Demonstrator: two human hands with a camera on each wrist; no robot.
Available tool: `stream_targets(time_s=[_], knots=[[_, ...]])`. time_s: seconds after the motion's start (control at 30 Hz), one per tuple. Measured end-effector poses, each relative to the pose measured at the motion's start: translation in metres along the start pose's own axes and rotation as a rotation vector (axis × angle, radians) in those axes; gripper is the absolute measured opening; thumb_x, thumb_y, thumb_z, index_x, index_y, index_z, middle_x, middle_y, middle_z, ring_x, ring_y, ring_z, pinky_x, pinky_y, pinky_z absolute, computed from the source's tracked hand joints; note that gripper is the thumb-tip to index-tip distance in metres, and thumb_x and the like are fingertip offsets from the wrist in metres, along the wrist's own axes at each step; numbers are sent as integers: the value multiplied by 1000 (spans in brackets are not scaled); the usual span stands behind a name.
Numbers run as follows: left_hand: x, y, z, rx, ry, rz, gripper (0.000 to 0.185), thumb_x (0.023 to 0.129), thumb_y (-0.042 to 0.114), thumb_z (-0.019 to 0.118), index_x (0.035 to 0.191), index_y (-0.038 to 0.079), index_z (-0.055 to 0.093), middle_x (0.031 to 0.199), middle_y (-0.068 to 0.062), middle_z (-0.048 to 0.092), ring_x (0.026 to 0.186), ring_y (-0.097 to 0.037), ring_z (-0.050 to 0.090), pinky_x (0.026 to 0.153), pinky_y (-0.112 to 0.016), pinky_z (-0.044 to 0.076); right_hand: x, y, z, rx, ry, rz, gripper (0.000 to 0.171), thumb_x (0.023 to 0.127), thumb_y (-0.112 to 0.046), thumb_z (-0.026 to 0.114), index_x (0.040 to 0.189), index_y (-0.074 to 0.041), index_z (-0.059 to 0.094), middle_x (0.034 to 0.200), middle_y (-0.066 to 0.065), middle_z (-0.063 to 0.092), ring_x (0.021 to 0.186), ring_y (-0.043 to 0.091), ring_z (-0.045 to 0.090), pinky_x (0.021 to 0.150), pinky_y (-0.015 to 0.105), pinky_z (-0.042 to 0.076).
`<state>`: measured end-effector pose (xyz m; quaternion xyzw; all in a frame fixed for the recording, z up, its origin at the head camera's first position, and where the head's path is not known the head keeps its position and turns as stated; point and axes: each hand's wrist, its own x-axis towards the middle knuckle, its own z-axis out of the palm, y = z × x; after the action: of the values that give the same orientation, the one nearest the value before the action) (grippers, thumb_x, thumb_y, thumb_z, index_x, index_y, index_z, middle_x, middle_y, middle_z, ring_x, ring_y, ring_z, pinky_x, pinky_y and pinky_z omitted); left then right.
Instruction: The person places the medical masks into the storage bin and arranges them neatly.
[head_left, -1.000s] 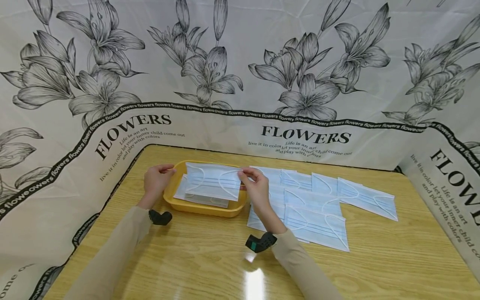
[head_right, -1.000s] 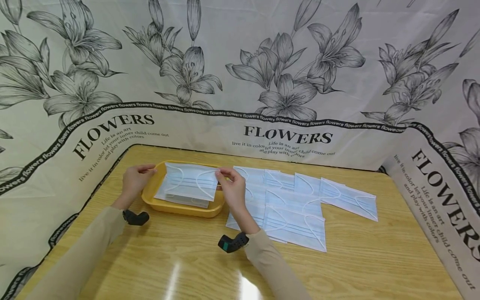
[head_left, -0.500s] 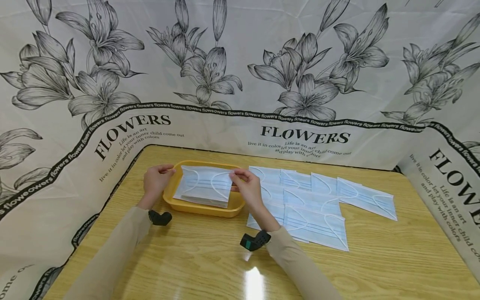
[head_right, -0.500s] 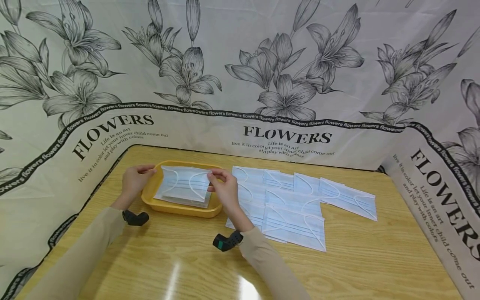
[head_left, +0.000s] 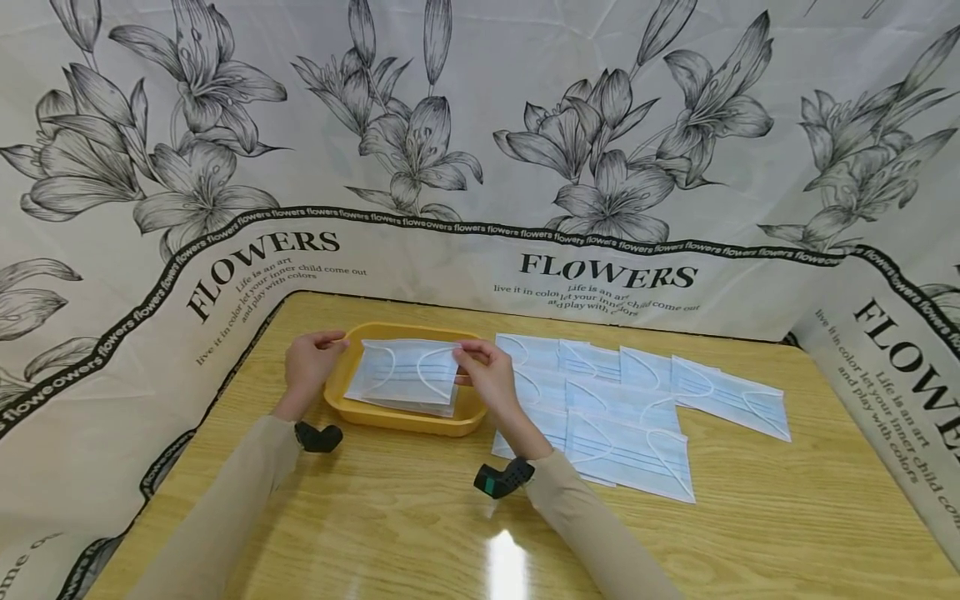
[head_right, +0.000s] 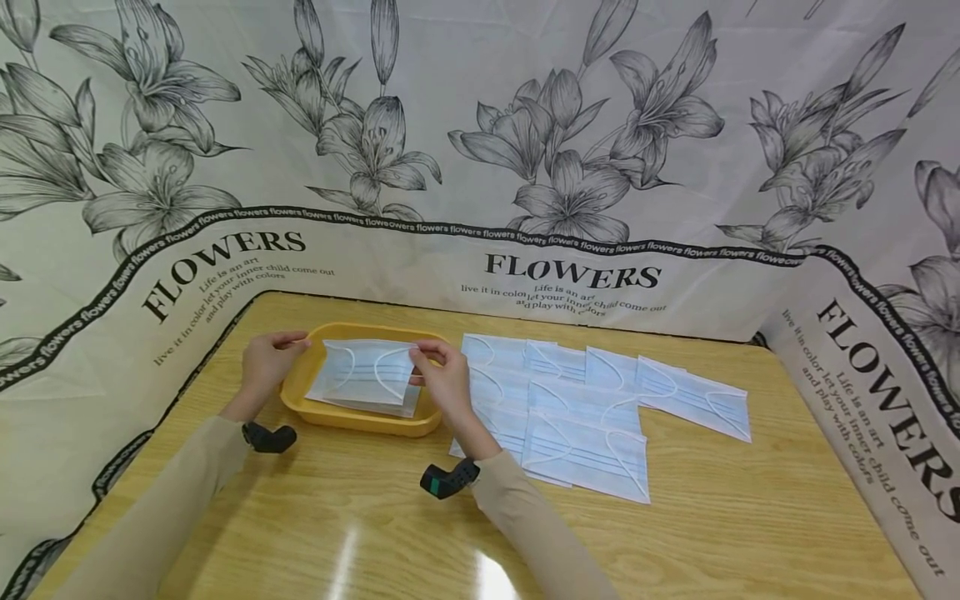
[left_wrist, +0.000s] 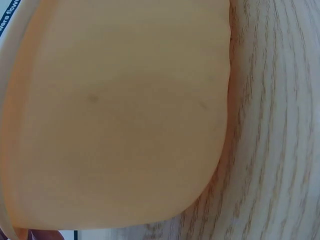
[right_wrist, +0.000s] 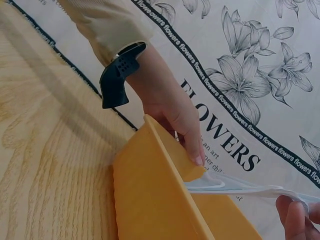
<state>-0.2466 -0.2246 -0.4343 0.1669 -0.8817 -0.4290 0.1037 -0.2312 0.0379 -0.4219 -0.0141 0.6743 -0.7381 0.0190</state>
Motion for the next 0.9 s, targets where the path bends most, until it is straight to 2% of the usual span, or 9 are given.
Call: stream_targets(time_s=[0.1, 0.3, 0.5, 0.9], knots=[[0, -1, 0, -3, 4, 0, 30, 92, 26, 65, 114, 6, 71, 104, -17, 70, 86, -24, 63, 60, -19, 43, 1, 0, 2, 0, -4, 15, 24, 93, -8, 63, 113, 5, 63, 100, 14, 68, 65, 6, 61, 60, 20, 54], [1, -1, 1, -4, 10, 0, 30, 92, 26, 66, 113, 7, 72, 103, -16, 70, 85, -23, 63, 60, -19, 43, 3, 0, 6, -8, -6, 46, 25, 93, -7, 62, 114, 4, 62, 97, 10, 68, 64, 7, 61, 64, 24, 56], [1, -2, 0, -10, 2, -8, 30, 92, 26, 66, 113, 6, 72, 103, -16, 70, 84, -21, 62, 60, -19, 43, 5, 1, 11, 5, 7, 61, 22, 91, -3, 62, 112, 4, 63, 90, 5, 67, 62, 7, 58, 58, 19, 54], [2, -1, 0, -4, -11, -24, 30, 92, 28, 65, 114, 8, 72, 102, -14, 70, 80, -16, 60, 58, -18, 43, 8, 4, 15, -2, -27, 30, 24, 91, 0, 62, 112, 9, 62, 84, 0, 61, 61, 6, 56, 58, 19, 54]])
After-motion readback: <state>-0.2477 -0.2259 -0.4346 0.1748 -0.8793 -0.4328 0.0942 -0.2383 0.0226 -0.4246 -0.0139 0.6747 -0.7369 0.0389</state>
